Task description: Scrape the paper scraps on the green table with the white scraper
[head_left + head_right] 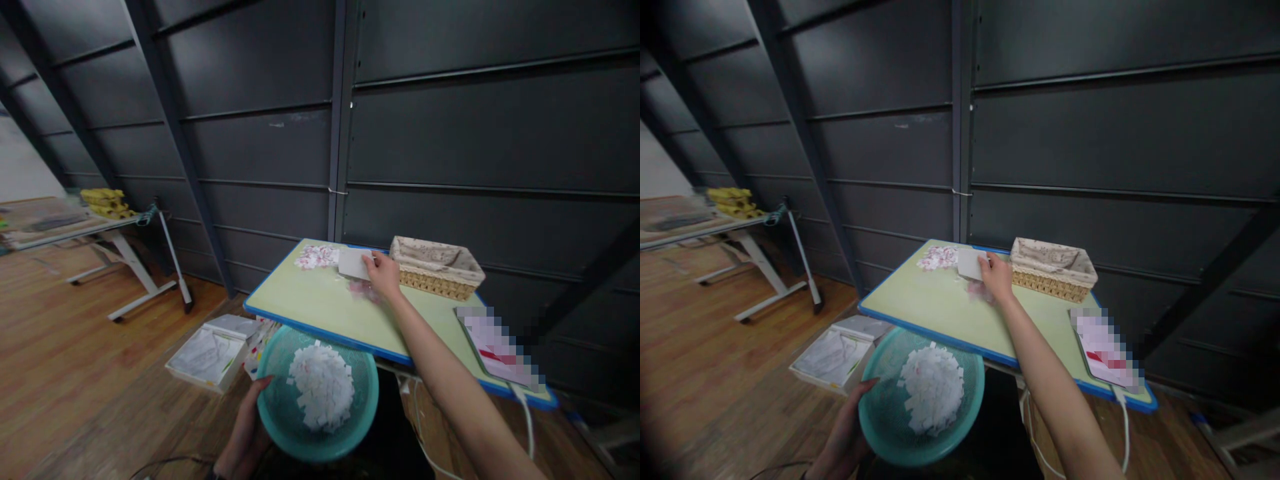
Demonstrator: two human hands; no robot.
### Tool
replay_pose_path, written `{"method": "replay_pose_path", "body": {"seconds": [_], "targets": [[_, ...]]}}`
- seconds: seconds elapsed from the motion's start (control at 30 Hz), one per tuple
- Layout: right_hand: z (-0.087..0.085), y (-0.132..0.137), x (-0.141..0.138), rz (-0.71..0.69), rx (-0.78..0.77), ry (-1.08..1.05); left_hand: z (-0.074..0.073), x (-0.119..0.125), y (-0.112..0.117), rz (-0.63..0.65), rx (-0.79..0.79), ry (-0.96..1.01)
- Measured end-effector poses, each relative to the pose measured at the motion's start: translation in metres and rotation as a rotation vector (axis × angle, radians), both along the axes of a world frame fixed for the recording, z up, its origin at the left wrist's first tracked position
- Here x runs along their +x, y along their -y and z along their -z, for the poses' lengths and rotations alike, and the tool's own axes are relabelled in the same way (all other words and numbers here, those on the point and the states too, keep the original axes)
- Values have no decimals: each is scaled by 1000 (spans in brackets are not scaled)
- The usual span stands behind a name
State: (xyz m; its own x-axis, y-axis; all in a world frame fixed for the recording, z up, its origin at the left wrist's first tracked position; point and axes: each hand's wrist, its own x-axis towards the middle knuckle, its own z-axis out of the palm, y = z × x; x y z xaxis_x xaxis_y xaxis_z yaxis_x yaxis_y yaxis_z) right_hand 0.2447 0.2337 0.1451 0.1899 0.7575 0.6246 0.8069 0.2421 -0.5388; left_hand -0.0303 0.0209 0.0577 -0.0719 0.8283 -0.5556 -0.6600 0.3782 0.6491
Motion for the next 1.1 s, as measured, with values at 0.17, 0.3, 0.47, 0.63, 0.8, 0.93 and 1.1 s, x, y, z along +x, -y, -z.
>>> {"method": "replay_pose_path", "body": {"seconds": [0.17, 0.3, 0.47, 0.63, 0.8, 0.93, 1.1], "targets": [[0, -1, 4, 79, -11, 25, 2, -2, 1, 11, 31, 6], [4, -4, 1, -2, -38, -1, -1, 0, 2, -13, 22, -6], [7, -7, 1, -17, -4, -22, -8, 3, 2, -20, 3, -17], [10, -9, 0, -88, -15, -8, -2, 1, 1, -8, 21, 21], [8, -7, -1, -58, 19, -26, 0, -1, 1, -19, 33, 42], [5, -4, -6, -85, 1, 56, -1, -1, 0, -18, 23, 33], [5, -2, -12, -169, 16, 106, 2, -1, 1, 3, 9, 54]]}}
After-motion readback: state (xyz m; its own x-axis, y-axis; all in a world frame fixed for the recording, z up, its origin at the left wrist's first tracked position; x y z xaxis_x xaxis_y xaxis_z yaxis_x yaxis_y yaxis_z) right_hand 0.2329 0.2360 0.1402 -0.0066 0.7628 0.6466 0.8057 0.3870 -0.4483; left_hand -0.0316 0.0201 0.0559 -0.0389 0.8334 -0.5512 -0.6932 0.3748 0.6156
